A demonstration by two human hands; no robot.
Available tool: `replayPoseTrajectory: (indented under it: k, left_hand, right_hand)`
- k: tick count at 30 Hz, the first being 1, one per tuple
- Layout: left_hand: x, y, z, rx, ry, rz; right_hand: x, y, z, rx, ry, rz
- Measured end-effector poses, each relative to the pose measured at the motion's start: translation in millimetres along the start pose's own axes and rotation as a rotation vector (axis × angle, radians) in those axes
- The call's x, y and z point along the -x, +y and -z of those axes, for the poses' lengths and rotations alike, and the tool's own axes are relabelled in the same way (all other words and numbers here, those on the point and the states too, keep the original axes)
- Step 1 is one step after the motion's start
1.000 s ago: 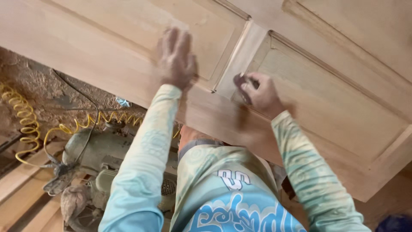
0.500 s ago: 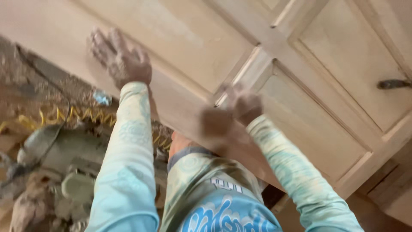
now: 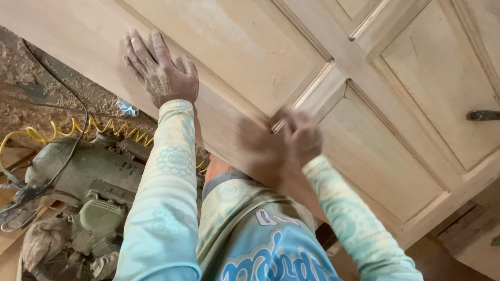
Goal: The person sands the surface of a large wooden door lying flat on a workbench. They use a sanding block to smooth the flat panels and the raised edges of the door's design, moving systematically across the entire surface.
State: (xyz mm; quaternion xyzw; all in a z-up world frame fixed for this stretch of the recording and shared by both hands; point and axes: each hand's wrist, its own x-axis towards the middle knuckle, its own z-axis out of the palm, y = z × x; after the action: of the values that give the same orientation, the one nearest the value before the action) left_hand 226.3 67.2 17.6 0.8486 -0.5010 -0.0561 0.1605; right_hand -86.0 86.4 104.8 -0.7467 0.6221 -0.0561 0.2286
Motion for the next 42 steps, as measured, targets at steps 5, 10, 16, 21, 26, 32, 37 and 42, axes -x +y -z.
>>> replayPoseTrajectory:
  k: [5, 10, 16, 21, 26, 32, 37, 42]
  left_hand:
    - [-0.8, 2.3, 1.8, -0.024, -0.034, -0.001]
    - [-1.4, 6.6, 11.1, -0.001, -0.024, -0.011]
    - [2.5, 3.6, 11.1, -0.017, -0.01, -0.032]
    - [3.1, 1.3, 4.9, -0.025, -0.001, -0.041]
    - [0.0, 6.9, 11.7, -0.011, -0.007, -0.032]
    - [0.2, 8.1, 14.6, -0.002, 0.005, -0.035]
    - [-3.6, 10.5, 17.3, -0.003, 0.017, -0.038]
    - [-2.2, 13.1, 23.8, 0.019, 0.004, -0.109]
  right_hand:
    - [8.3, 23.4, -5.0, -0.016, 0.062, 0.014]
    - [20.1, 30.1, -16.6, 0.143, 0.045, 0.2]
    - [-36.3, 45.2, -11.3, 0.055, 0.158, -0.056]
    - [-40.7, 48.7, -25.7, 0.083, 0.226, -0.233]
    - [-52.9, 54.4, -12.3, 0.137, 0.156, 0.038]
    - [-76.4, 59.2, -13.3, 0.058, 0.35, -0.363]
    - [-31.8, 27.6, -52.4, -0.076, 0.193, -0.617]
    - [-61.8, 26.8, -46.8, -0.024, 0.383, -0.739]
